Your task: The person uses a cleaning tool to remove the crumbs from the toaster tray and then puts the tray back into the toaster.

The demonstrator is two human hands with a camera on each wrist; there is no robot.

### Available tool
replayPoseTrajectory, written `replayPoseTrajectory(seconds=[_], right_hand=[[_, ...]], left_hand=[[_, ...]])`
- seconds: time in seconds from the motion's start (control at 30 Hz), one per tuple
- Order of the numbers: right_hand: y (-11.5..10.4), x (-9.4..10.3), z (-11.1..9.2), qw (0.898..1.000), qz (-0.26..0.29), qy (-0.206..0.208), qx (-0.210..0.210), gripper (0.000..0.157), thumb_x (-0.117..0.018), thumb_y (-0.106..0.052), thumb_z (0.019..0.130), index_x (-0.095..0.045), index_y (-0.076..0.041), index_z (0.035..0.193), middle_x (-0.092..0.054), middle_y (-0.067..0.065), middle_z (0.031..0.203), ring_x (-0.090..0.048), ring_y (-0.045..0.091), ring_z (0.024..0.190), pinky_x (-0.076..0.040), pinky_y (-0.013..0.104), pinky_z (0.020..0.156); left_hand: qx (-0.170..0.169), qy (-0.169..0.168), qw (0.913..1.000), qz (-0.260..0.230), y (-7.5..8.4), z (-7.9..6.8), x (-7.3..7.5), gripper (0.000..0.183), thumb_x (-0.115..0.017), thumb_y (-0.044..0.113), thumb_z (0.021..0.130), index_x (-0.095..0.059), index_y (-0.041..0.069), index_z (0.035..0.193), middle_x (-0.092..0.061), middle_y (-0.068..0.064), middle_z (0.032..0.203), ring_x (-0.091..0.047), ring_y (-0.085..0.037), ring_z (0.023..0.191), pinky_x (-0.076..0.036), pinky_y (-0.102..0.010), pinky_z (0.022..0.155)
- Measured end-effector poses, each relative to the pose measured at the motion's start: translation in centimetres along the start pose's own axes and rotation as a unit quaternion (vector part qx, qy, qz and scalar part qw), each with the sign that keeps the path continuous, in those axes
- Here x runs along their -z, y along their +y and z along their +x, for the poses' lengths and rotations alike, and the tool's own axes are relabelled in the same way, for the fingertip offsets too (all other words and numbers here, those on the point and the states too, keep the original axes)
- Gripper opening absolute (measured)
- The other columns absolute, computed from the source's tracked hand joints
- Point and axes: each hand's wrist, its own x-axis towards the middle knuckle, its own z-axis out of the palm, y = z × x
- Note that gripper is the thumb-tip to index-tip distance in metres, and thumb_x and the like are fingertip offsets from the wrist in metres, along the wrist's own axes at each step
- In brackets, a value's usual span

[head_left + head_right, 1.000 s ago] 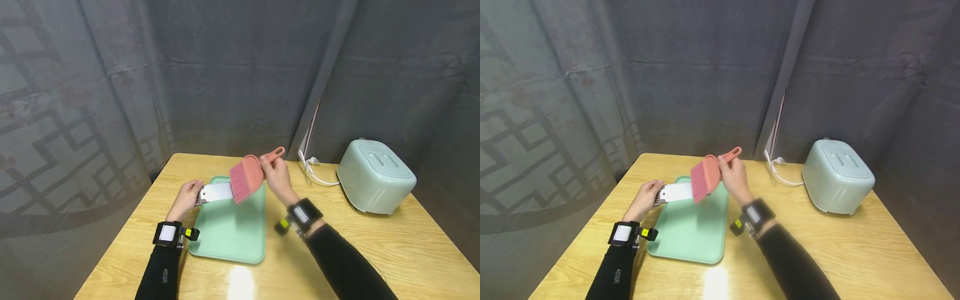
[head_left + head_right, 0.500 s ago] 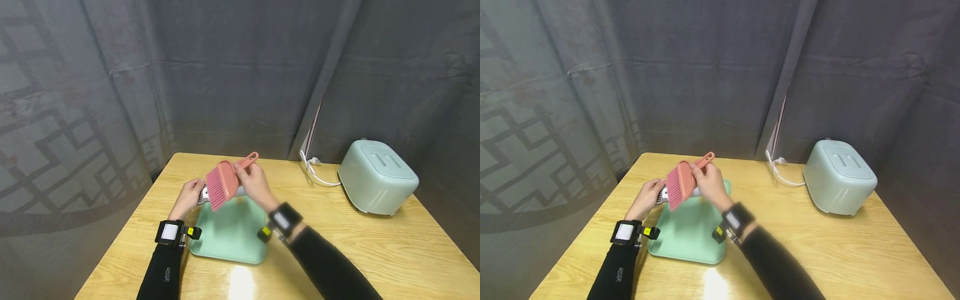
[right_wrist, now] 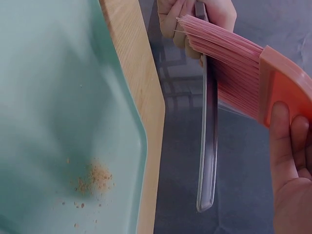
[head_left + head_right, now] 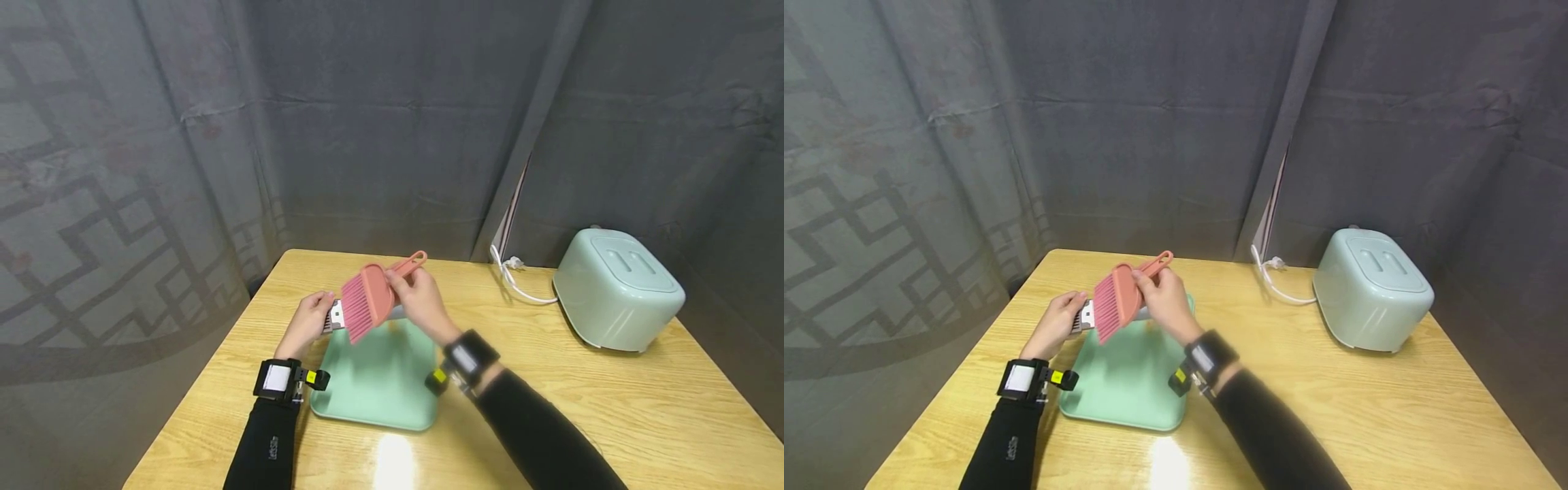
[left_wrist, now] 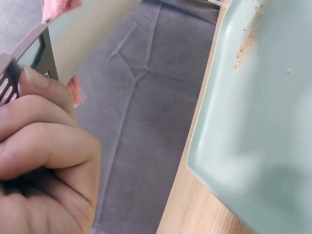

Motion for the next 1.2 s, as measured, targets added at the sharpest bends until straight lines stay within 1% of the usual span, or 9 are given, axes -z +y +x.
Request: replayPoseTrajectory(seconds=[0.17, 0.23, 0.37, 0.47, 0.6, 0.73, 1.03, 1.2], right_hand=[[0.3, 0.8, 0.0, 1.0, -0.006, 0.012, -0.006, 0.03, -0.055, -0.033, 0.093, -0.06, -0.007, 0.106, -0.066, 0.014, 0.089, -0.061, 0.018, 0.07, -0.055, 0.031, 0.063], [0.4, 1.2, 0.1, 1.0, -0.008, 0.018, -0.008, 0.032, -0.055, -0.034, 0.093, -0.059, -0.005, 0.107, -0.066, 0.017, 0.091, -0.061, 0.019, 0.071, -0.056, 0.033, 0.064], [0.6, 2.1, 0.0, 1.0, -0.011, 0.026, -0.012, 0.035, -0.055, -0.034, 0.093, -0.059, -0.003, 0.109, -0.065, 0.02, 0.092, -0.061, 0.022, 0.071, -0.056, 0.04, 0.066], [0.8, 2.9, -0.1, 0.999, -0.019, 0.035, -0.015, 0.034, -0.054, -0.033, 0.094, -0.058, -0.004, 0.109, -0.065, 0.019, 0.092, -0.061, 0.022, 0.071, -0.055, 0.042, 0.066], [1.2, 3.9, -0.2, 0.998, -0.036, 0.054, -0.015, 0.033, -0.053, -0.032, 0.094, -0.058, -0.003, 0.109, -0.065, 0.018, 0.093, -0.06, 0.02, 0.072, -0.055, 0.037, 0.065], [1.7, 5.0, -0.2, 0.996, -0.049, 0.073, -0.012, 0.034, -0.053, -0.032, 0.095, -0.058, -0.001, 0.11, -0.065, 0.02, 0.094, -0.06, 0.021, 0.074, -0.053, 0.032, 0.063], [2.3, 6.9, 0.0, 0.992, -0.058, 0.102, -0.034, 0.035, -0.052, -0.032, 0.095, -0.056, 0.0, 0.111, -0.064, 0.02, 0.099, -0.059, 0.022, 0.081, -0.051, 0.033, 0.069], [2.6, 7.5, 0.1, 0.992, -0.062, 0.112, -0.017, 0.034, -0.052, -0.029, 0.095, -0.056, 0.001, 0.111, -0.063, 0.022, 0.1, -0.059, 0.023, 0.082, -0.051, 0.032, 0.069]], left_hand=[[-0.002, 0.007, 1.0, 0.005, 0.0, 0.1, -0.1, 0.041, -0.036, 0.037, 0.101, -0.056, 0.001, 0.101, -0.057, -0.01, 0.086, -0.056, -0.02, 0.072, -0.049, -0.028, 0.058], [-0.002, 0.007, 1.0, 0.004, -0.1, 0.1, 0.0, 0.041, -0.036, 0.037, 0.101, -0.056, 0.001, 0.101, -0.057, -0.01, 0.086, -0.056, -0.019, 0.072, -0.048, -0.027, 0.058], [0.004, 0.006, 0.9999, -0.01, -0.2, 0.1, 0.1, 0.043, -0.036, 0.039, 0.1, -0.056, 0.001, 0.102, -0.057, -0.01, 0.085, -0.056, -0.019, 0.071, -0.047, -0.026, 0.057], [0.006, 0.005, 0.9999, -0.013, -0.2, 0.0, 0.2, 0.044, -0.036, 0.04, 0.1, -0.056, 0.001, 0.103, -0.057, -0.009, 0.084, -0.056, -0.019, 0.07, -0.047, -0.025, 0.056], [0.007, 0.004, 0.9999, -0.006, -0.3, 0.0, 0.3, 0.044, -0.036, 0.041, 0.1, -0.056, 0.001, 0.104, -0.057, -0.009, 0.084, -0.056, -0.018, 0.069, -0.047, -0.025, 0.055], [0.008, 0.002, 0.9999, -0.008, -0.3, 0.0, 0.4, 0.045, -0.037, 0.041, 0.1, -0.056, 0.001, 0.103, -0.057, -0.009, 0.084, -0.056, -0.019, 0.069, -0.047, -0.025, 0.055], [0.001, -0.005, 1.0, -0.002, -0.6, 0.2, 0.5, 0.047, -0.037, 0.042, 0.099, -0.055, -0.001, 0.103, -0.056, -0.009, 0.083, -0.055, -0.018, 0.069, -0.047, -0.026, 0.056], [0.002, 0.0, 1.0, -0.009, -0.5, 0.1, 0.5, 0.044, -0.037, 0.039, 0.1, -0.055, -0.001, 0.102, -0.056, -0.008, 0.081, -0.055, -0.017, 0.068, -0.047, -0.025, 0.055]])
